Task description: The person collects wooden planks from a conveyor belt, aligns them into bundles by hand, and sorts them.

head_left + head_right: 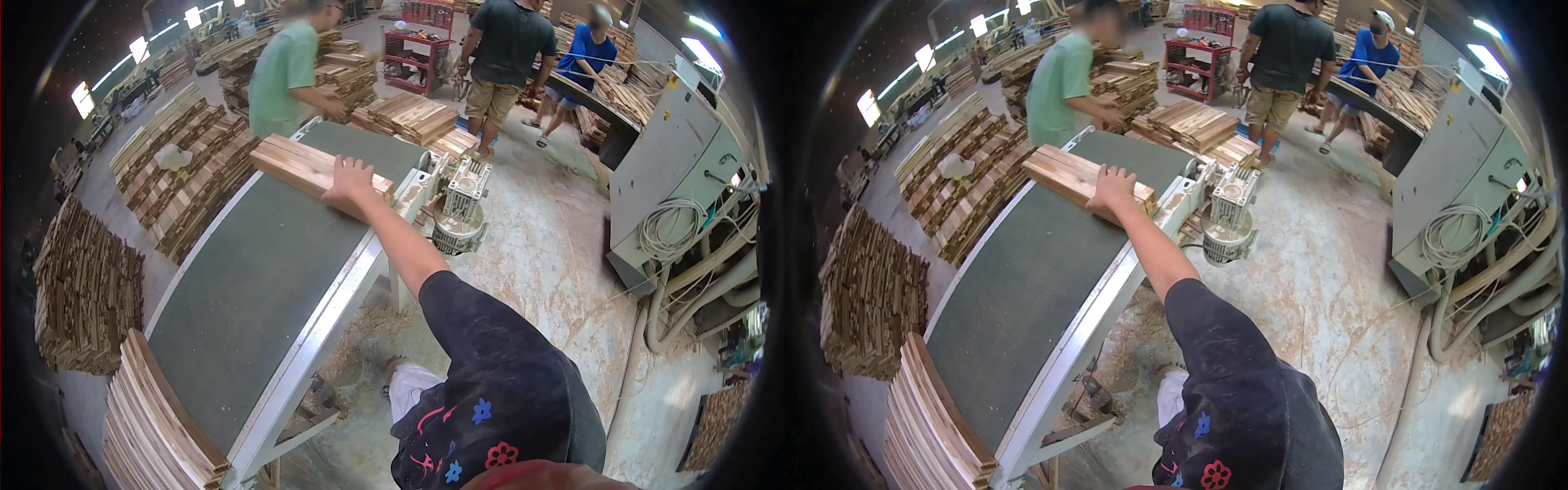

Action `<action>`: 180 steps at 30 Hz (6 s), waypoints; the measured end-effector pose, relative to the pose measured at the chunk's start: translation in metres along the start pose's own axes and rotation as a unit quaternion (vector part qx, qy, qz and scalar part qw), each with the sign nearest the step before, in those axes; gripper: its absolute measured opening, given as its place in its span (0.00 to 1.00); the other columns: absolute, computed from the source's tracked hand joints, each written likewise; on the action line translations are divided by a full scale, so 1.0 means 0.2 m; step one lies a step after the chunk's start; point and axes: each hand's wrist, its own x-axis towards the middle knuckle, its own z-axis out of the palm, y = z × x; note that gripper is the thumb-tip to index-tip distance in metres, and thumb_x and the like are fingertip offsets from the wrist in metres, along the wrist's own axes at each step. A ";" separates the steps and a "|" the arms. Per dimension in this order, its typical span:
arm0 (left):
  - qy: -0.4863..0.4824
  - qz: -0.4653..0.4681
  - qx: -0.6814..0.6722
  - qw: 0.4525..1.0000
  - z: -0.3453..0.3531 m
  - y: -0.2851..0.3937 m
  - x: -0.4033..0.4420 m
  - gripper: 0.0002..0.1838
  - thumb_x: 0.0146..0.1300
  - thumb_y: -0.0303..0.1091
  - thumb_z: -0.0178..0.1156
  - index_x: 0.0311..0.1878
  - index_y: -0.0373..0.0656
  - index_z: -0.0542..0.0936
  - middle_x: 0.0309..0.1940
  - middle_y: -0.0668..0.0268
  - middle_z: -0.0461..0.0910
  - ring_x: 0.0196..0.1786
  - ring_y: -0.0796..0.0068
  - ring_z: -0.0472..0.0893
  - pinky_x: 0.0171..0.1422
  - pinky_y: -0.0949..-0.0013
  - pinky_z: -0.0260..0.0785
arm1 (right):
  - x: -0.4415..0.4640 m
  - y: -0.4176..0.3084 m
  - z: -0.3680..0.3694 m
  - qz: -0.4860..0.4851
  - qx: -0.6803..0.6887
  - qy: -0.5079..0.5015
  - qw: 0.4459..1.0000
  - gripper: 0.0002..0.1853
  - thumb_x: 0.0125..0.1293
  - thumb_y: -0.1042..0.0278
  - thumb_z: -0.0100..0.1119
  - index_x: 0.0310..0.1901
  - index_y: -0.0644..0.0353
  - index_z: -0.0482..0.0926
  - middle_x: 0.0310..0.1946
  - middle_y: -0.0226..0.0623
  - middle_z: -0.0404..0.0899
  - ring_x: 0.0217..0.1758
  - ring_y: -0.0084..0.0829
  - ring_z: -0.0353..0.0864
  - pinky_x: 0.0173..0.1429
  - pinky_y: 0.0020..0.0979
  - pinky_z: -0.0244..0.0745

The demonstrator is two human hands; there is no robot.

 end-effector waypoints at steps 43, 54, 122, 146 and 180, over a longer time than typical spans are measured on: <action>-0.544 0.130 -0.339 0.757 0.58 1.22 -1.01 0.46 0.69 0.71 0.44 0.75 0.39 0.61 0.70 0.52 0.69 0.68 0.55 0.74 0.72 0.49 0.67 | -1.90 -0.21 0.07 -0.025 0.635 -0.333 0.697 0.33 0.66 0.64 0.68 0.69 0.65 0.67 0.49 0.43 0.84 0.51 0.25 0.82 0.57 0.28 0.75; -0.630 0.101 -0.379 0.670 0.62 1.14 -0.90 0.44 0.71 0.69 0.43 0.72 0.38 0.66 0.62 0.51 0.75 0.60 0.52 0.79 0.70 0.46 0.69 | -1.81 -0.22 -0.01 -0.033 0.599 -0.362 0.714 0.31 0.67 0.56 0.67 0.64 0.68 0.73 0.47 0.45 0.83 0.44 0.25 0.83 0.52 0.26 0.77; -0.560 0.154 -0.435 0.688 0.50 1.25 -0.91 0.33 0.75 0.57 0.45 0.69 0.40 0.71 0.62 0.55 0.78 0.61 0.59 0.80 0.67 0.55 0.73 | -1.83 -0.42 0.11 -0.128 0.486 -0.319 0.803 0.31 0.65 0.62 0.61 0.66 0.68 0.67 0.55 0.44 0.78 0.59 0.31 0.76 0.66 0.31 0.68; -0.571 0.108 -0.407 0.705 0.46 1.12 -0.89 0.40 0.71 0.65 0.48 0.70 0.39 0.69 0.64 0.54 0.76 0.64 0.56 0.78 0.70 0.52 0.69 | -1.82 -0.44 0.15 -0.101 0.601 -0.365 0.704 0.34 0.67 0.60 0.67 0.69 0.65 0.64 0.48 0.44 0.83 0.50 0.28 0.82 0.55 0.29 0.75; -0.497 0.304 0.013 0.813 0.96 1.44 -0.85 0.42 0.71 0.69 0.45 0.74 0.43 0.66 0.69 0.61 0.72 0.72 0.65 0.68 0.76 0.59 0.58 | -1.54 -0.86 -0.07 -0.592 0.001 -0.109 0.798 0.57 0.44 0.56 0.76 0.74 0.67 0.55 0.66 0.55 0.62 0.68 0.53 0.63 0.70 0.50 0.59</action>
